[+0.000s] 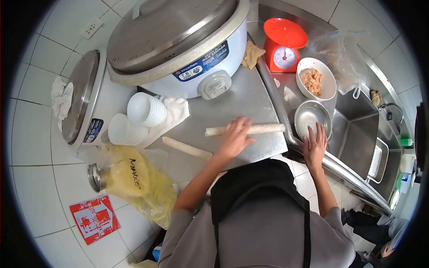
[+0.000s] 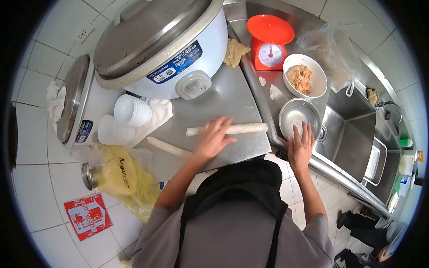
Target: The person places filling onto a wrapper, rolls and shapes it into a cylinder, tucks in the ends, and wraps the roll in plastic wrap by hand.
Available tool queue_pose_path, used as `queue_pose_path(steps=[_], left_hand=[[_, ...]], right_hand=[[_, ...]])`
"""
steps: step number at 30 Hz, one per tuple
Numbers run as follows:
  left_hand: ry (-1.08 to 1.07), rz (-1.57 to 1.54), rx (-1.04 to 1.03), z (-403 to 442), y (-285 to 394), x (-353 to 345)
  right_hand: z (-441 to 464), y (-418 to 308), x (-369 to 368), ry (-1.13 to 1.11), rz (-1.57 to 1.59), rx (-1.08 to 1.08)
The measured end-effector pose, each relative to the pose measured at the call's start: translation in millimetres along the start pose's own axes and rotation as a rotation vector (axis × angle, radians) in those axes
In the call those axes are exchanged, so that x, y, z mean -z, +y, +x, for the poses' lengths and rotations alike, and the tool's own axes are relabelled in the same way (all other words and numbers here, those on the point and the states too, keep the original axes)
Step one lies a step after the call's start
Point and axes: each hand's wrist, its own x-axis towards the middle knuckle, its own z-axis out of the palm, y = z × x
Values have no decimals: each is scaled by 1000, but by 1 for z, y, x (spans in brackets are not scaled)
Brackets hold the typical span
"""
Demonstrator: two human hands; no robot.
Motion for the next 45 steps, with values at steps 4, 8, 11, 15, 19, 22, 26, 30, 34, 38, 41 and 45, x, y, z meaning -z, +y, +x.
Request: queue_pose_path(steps=[4,8,11,15,19,22,26,30,34,38,41,45], left_hand=[[5,80,-99,17,3,-34],[5,-38,-106,13,2,-35],[114,-184,-23,-1,10,-11],[266,-255,-136,-7,10,15],[436,-340,-154,-15,9,21],[488,-325,-155,-20,9,31],[546,-219,-189,-24,4,42],[536,-122,-227,-26,-5,53],[492,44,-301,-27,-11,66],[466,32,-290,-24,-15,74],[478,13,-298,-22,-14,75],[456,24,-296,-22,-14,73]], right_hand=[[-8,-15,3,-15,381,-148],[-4,-44,2,-325,861,-472],[5,-68,2,-512,1337,-457],[22,-108,27,-571,1575,-289],[34,-133,39,-618,1782,-101],[39,-143,42,-659,1747,-66],[49,-150,43,-777,1817,-68],[61,-156,46,-846,1806,-76],[73,-161,54,-916,1724,-108],[86,-164,70,-903,1581,11],[84,-168,64,-878,1553,12],[86,-170,57,-887,1499,-43]])
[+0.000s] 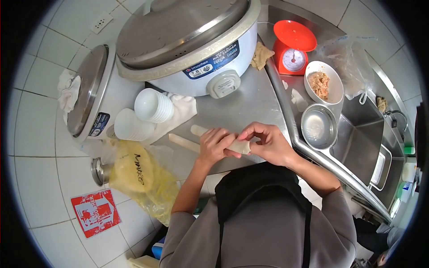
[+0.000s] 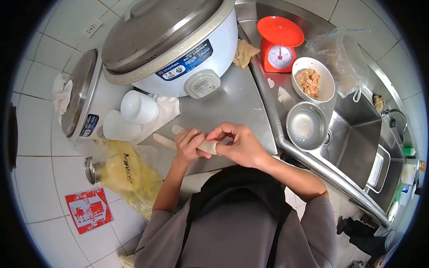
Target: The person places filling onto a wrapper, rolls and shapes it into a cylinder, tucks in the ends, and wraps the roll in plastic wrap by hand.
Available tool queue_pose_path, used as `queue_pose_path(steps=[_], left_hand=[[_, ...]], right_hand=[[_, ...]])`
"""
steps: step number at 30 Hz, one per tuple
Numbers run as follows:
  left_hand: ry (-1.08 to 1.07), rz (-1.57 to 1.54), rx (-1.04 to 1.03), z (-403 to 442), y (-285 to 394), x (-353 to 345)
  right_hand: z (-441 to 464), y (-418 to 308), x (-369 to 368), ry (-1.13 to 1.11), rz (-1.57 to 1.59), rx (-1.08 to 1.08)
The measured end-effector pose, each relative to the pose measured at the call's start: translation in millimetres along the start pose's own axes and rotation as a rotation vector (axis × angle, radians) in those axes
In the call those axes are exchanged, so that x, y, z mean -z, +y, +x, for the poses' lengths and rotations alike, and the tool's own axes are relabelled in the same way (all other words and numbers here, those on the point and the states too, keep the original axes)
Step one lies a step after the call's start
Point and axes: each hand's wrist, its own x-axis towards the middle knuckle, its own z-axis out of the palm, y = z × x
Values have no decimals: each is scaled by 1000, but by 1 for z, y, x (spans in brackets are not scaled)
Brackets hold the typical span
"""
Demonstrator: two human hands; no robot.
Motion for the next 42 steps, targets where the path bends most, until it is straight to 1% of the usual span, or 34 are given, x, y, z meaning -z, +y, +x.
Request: queue_pose_path(steps=[1,3,4,6,8,10,11,13,14,15,16,17,18,19,21,22,23,24,25,27,28,31,35,37,38,40,41,42], left_hand=[[-13,15,-7,0,0,0],[-6,-4,4,0,2,-1],[-1,-23,18,-1,4,-3],[4,-47,54,-5,4,-7],[7,-67,83,-9,3,-12],[66,-249,225,-11,8,-17],[68,-244,227,-11,10,-17],[23,-426,339,-3,18,-12],[21,-423,340,0,22,-11],[9,-495,378,2,25,-9],[-5,-568,416,3,28,-8],[-7,-567,415,3,30,-7],[-47,-615,461,1,33,-6],[-87,-661,507,1,34,-4],[-107,-703,537,2,39,-2],[-125,-746,568,2,41,-1],[-123,-742,568,0,42,0],[-156,-822,622,-2,44,0],[-188,-902,674,-2,45,1],[-200,-930,677,-2,46,2],[-213,-961,679,-2,46,3],[-234,-969,682,-3,45,4],[-226,-878,632,3,44,8],[-239,-732,579,5,42,10],[-243,-734,577,7,40,10],[-266,-661,523,10,38,12],[-268,-662,522,12,37,14],[-323,-618,542,15,38,17]], right_hand=[[0,0,0,0,-1,0],[-1,0,2,4,38,73],[-1,3,2,2,36,69],[2,9,1,92,32,155],[-3,0,0,98,-10,160],[-7,-10,0,99,-52,162],[-8,-14,1,73,-11,177],[-8,-15,3,44,33,190],[-7,-15,6,1,48,220],[-4,-15,8,-41,62,252],[-2,-16,9,-41,64,254],[0,-16,10,-105,143,191],[2,-17,11,-169,220,128],[3,-19,12,-170,222,131],[6,-23,14,-183,239,49],[7,-27,15,-187,239,49],[8,-33,16,-248,171,100],[9,-36,17,-309,102,151],[10,-34,19,-312,102,153],[12,-29,24,-362,38,288],[12,-30,26,-369,37,289],[9,-37,29,-362,-193,444],[10,-42,33,-374,-239,471],[10,-48,33,-344,-463,551],[11,-52,32,-340,-463,551],[10,-61,28,-389,-558,462],[10,-65,25,-387,-558,461],[10,-68,22,-376,-639,434]])
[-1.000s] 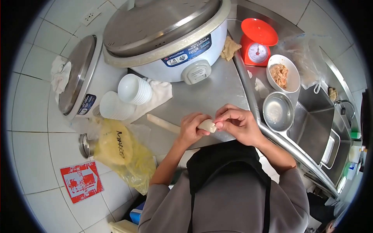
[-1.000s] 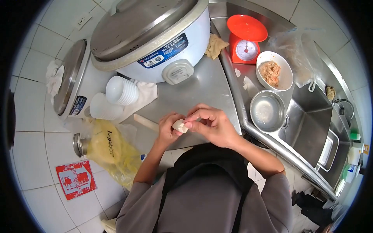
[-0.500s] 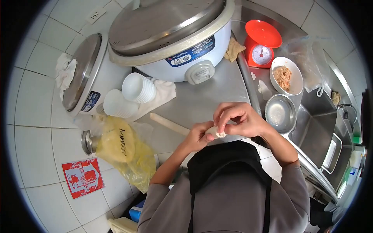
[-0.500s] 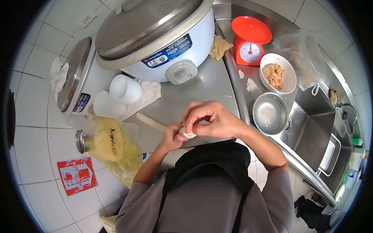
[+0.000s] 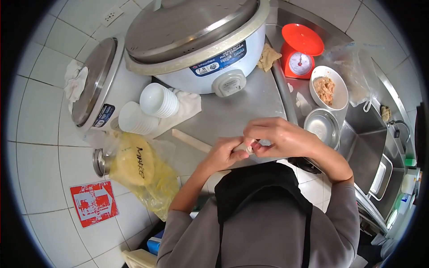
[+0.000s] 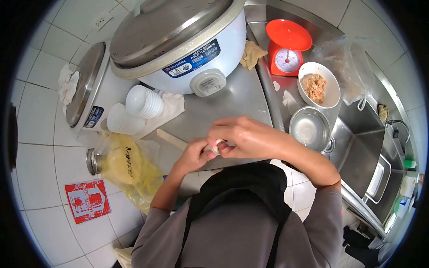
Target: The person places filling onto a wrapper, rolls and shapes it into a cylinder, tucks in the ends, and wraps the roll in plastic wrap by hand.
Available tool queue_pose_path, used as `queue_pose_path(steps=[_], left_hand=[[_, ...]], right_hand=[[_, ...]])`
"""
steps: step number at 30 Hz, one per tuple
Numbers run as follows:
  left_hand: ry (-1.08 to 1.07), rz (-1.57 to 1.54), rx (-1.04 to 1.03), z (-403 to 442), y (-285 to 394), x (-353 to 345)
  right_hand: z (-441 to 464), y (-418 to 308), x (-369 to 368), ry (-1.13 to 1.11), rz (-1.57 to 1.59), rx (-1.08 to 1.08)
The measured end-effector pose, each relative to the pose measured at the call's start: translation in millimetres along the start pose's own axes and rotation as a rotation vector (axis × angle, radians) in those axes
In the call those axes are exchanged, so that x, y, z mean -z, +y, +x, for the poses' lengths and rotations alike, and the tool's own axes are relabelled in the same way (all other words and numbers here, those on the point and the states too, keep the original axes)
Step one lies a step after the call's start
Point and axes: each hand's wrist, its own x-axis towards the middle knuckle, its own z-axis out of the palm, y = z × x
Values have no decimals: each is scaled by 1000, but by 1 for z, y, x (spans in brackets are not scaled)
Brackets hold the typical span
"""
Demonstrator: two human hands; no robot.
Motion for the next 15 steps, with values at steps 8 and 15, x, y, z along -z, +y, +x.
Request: queue_pose_path(steps=[8,15], left_hand=[[13,51,-2,6,2,-6],[6,2,72,18,11,-9]], right_hand=[[3,-3,13,-95,77,-63],[4,-8,17,-14,-231,-26]])
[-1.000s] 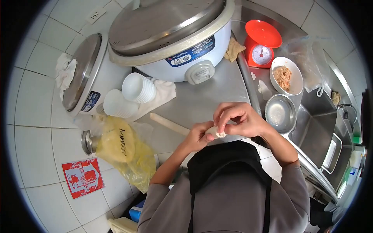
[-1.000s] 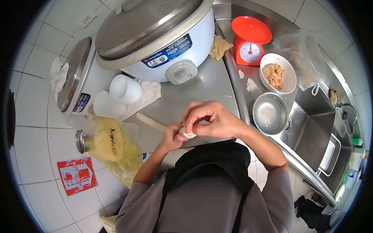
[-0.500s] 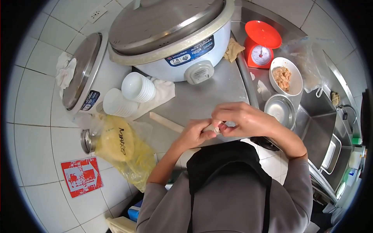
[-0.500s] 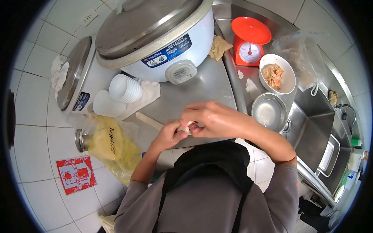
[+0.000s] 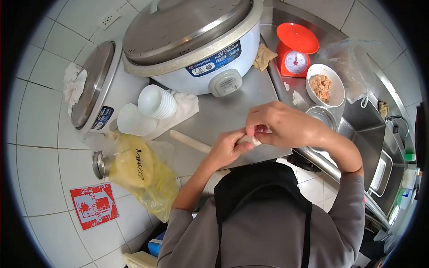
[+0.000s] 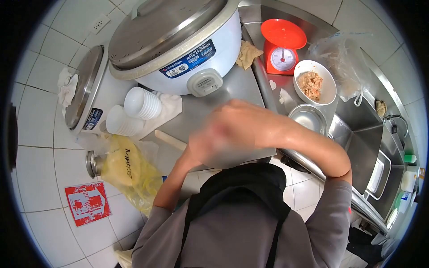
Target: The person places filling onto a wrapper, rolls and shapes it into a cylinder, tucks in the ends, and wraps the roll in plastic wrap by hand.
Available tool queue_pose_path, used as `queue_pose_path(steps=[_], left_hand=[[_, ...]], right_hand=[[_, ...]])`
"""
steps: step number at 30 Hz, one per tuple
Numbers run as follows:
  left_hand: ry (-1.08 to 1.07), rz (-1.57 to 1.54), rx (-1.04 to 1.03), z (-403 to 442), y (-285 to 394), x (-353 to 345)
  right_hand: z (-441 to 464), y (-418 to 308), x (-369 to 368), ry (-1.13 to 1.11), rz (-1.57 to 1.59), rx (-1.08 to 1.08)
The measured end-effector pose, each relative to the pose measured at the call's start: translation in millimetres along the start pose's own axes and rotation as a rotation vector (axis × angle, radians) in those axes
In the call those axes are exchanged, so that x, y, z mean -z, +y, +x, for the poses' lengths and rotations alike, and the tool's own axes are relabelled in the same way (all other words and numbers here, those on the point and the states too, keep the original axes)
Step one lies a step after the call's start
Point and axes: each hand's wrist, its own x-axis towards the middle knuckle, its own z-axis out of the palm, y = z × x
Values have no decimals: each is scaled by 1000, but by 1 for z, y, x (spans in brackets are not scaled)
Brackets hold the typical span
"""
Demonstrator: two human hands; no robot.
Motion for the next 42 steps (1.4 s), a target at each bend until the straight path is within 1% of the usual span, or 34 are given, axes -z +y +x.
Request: queue_pose_path(steps=[2,4,5,7,8,9,11,12,14,15,17,18,19,21,23,25,26,30,32,33,34,35,36,38,39,41,42], left_hand=[[3,-26,17,0,2,-2],[25,-88,78,2,0,-6],[18,-85,73,4,0,-6],[34,-453,62,5,-1,-6],[8,-450,78,6,-5,-5],[15,-452,79,7,-3,-7],[12,-668,-3,12,3,-10],[6,-669,-3,14,5,-12],[75,-731,-72,19,7,-12],[79,-733,-80,23,7,-13],[148,-867,-122,29,3,-14],[157,-845,-111,30,2,-16],[156,-844,-111,28,1,-16],[96,-808,-64,26,-2,-17],[89,-790,-63,25,-4,-18],[129,-754,-49,26,4,-19],[132,-758,-48,25,6,-19],[25,-806,-55,21,6,-14],[-15,-835,-43,21,6,-14],[-73,-884,-41,21,6,-14],[-131,-933,-37,20,7,-13],[-129,-933,-35,19,6,-13],[-148,-934,-46,20,5,-13],[-168,-936,-56,20,4,-11],[-178,-934,-53,20,5,-8],[-182,-933,-50,22,4,-5],[-214,-930,-66,22,3,-5]], right_hand=[[2,1,3,-20,15,-11],[5,5,2,-10,-87,22],[5,3,8,-1,-90,20],[5,-10,26,127,108,-56],[2,-14,28,88,98,-10],[2,-12,26,81,99,-7],[1,1,14,93,50,42],[0,7,8,98,48,38],[2,22,-6,424,473,77],[0,30,-18,420,466,79],[-9,38,-48,253,1052,-111],[-10,33,-50,274,1087,-147],[-6,34,-49,275,1088,-146],[1,37,-43,713,401,248],[-2,31,-41,718,364,256],[-5,27,-42,632,318,241],[-4,24,-42,635,310,211],[4,24,-40,573,354,190],[8,25,-39,487,536,166],[10,26,-39,485,536,165],[13,27,-38,422,636,133],[16,28,-38,360,734,103],[17,27,-37,361,736,104],[18,24,-33,308,865,40],[19,26,-35,307,866,41],[18,31,-38,317,856,176],[18,32,-38,315,858,174]])
